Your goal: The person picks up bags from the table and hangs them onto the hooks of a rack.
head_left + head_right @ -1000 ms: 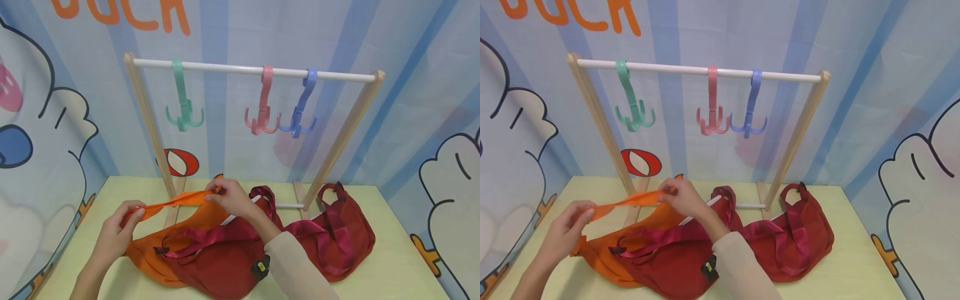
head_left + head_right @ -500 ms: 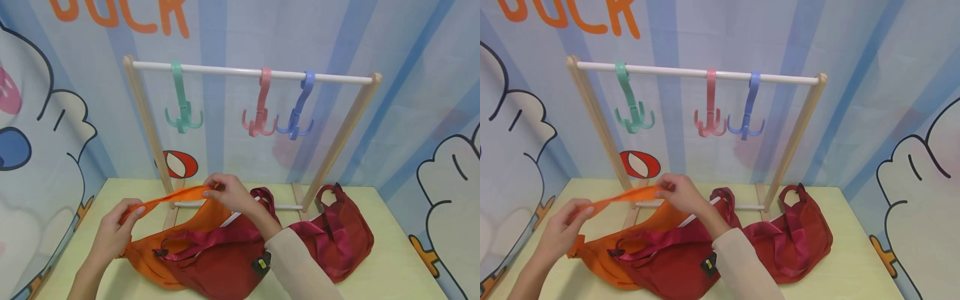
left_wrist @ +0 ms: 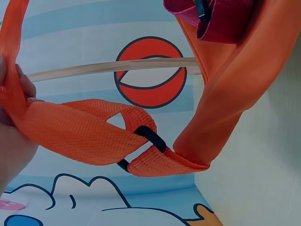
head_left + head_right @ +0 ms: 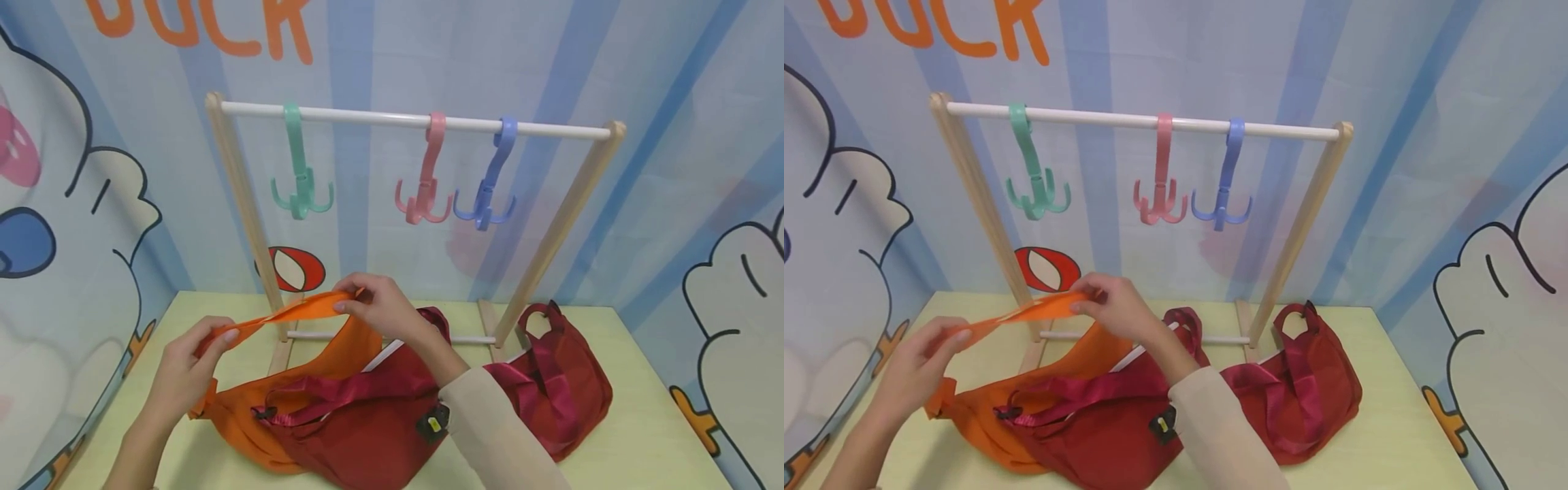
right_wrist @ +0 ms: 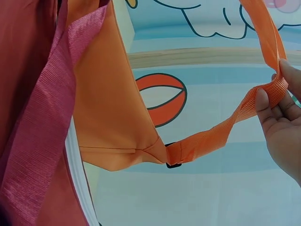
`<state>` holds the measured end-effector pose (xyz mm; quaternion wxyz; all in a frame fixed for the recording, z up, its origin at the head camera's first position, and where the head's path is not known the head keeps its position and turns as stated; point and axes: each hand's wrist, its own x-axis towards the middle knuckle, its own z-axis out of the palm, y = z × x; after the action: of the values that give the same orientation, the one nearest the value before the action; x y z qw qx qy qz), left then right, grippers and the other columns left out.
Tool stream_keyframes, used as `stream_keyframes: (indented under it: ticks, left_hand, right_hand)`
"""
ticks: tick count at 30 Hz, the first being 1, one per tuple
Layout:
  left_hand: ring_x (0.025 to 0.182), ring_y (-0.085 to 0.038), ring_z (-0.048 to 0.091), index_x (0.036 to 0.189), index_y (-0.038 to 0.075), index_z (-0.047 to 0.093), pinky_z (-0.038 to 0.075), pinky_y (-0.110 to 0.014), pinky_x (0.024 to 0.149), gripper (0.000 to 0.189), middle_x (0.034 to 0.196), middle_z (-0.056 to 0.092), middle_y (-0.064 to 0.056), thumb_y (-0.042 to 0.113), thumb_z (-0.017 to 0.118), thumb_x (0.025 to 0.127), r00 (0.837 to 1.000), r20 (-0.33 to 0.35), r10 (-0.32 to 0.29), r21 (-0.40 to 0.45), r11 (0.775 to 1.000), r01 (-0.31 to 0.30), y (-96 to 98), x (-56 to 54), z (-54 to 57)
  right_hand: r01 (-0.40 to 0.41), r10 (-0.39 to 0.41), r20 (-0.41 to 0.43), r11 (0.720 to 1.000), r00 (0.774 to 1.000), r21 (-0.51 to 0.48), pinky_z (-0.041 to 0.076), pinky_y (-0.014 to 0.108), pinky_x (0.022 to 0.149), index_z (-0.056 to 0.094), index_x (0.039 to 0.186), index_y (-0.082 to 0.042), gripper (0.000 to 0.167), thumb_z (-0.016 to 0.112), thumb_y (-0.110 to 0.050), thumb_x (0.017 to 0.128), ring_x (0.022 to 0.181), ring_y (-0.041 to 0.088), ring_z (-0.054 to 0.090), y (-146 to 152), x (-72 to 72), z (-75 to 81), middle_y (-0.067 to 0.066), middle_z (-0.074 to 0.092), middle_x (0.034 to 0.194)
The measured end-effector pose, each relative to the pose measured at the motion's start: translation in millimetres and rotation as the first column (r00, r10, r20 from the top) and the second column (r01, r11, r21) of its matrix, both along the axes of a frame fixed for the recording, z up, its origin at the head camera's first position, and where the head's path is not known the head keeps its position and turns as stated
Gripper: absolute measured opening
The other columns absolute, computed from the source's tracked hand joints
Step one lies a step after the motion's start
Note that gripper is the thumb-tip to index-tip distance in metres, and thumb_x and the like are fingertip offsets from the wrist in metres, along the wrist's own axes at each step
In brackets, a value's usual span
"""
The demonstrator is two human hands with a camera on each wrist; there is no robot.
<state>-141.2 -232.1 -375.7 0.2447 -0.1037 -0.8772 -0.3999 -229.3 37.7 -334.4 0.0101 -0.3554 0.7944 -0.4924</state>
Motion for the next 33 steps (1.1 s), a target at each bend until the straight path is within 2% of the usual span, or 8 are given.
stream_keyframes:
  ticks: [4, 8, 13, 22, 33]
  left_hand:
    - [0.064, -0.007, 0.049, 0.094, 0.008, 0.061, 0.039, -0.018, 0.055, 0.005, 0.072, 0.058, 0.001, 0.009, 0.058, 0.089, 1.0, -0.005, -0.017, 0.002, 1.0, 0.017, 0.0, -1.6, 1.9]
    - [0.062, -0.005, 0.053, 0.092, 0.009, 0.06, 0.036, -0.02, 0.049, 0.004, 0.068, 0.059, 0.007, 0.008, 0.058, 0.09, 0.999, -0.005, -0.044, 0.019, 0.999, 0.044, 0.3, -2.5, 4.0]
    - [0.057, -0.005, 0.047, 0.093, 0.011, 0.06, 0.03, -0.025, 0.042, 0.004, 0.067, 0.058, 0.008, 0.01, 0.056, 0.091, 0.999, 0.003, -0.048, 0.027, 0.998, 0.048, 1.5, -2.5, 7.0]
    - [0.054, -0.008, 0.042, 0.096, 0.009, 0.058, 0.032, -0.022, 0.043, 0.007, 0.067, 0.053, 0.007, 0.009, 0.053, 0.093, 0.997, -0.016, -0.071, 0.012, 0.997, 0.072, 3.5, -5.4, 7.7]
    - [0.053, -0.008, 0.043, 0.086, 0.009, 0.058, 0.032, -0.02, 0.044, 0.004, 0.064, 0.054, 0.007, 0.009, 0.057, 0.09, 0.998, -0.037, -0.044, -0.024, 0.999, 0.043, 6.2, -7.5, 11.7]
  right_hand:
    - [0.004, -0.004, -0.013, 1.0, 1.0, -0.005, 0.048, 0.024, 0.072, 0.065, 0.101, -0.002, 0.019, 0.066, -0.008, 0.083, 0.078, 0.013, 0.055, 0.8, -0.7, 2.3, 0.005, 0.061, 0.088]
    - [-0.003, 0.002, -0.022, 1.0, 1.0, -0.018, 0.048, 0.024, 0.072, 0.065, 0.1, -0.002, 0.018, 0.066, -0.008, 0.083, 0.078, 0.013, 0.055, 1.4, -0.6, 4.1, 0.005, 0.062, 0.088]
    - [-0.018, 0.017, -0.032, 0.999, 0.999, -0.038, 0.048, 0.025, 0.072, 0.065, 0.102, -0.002, 0.02, 0.066, -0.008, 0.083, 0.079, 0.013, 0.055, 1.5, -1.2, 4.4, 0.005, 0.061, 0.09]
    - [-0.009, 0.006, -0.049, 0.998, 0.999, -0.062, 0.048, 0.025, 0.071, 0.065, 0.102, -0.002, 0.02, 0.066, -0.008, 0.083, 0.079, 0.014, 0.054, 2.3, -1.3, 5.6, 0.006, 0.062, 0.092]
    - [0.007, -0.01, -0.039, 0.998, 0.999, -0.066, 0.047, 0.025, 0.066, 0.067, 0.098, -0.003, 0.016, 0.067, -0.008, 0.082, 0.072, 0.015, 0.055, 4.4, -3.3, 8.0, 0.005, 0.062, 0.087]
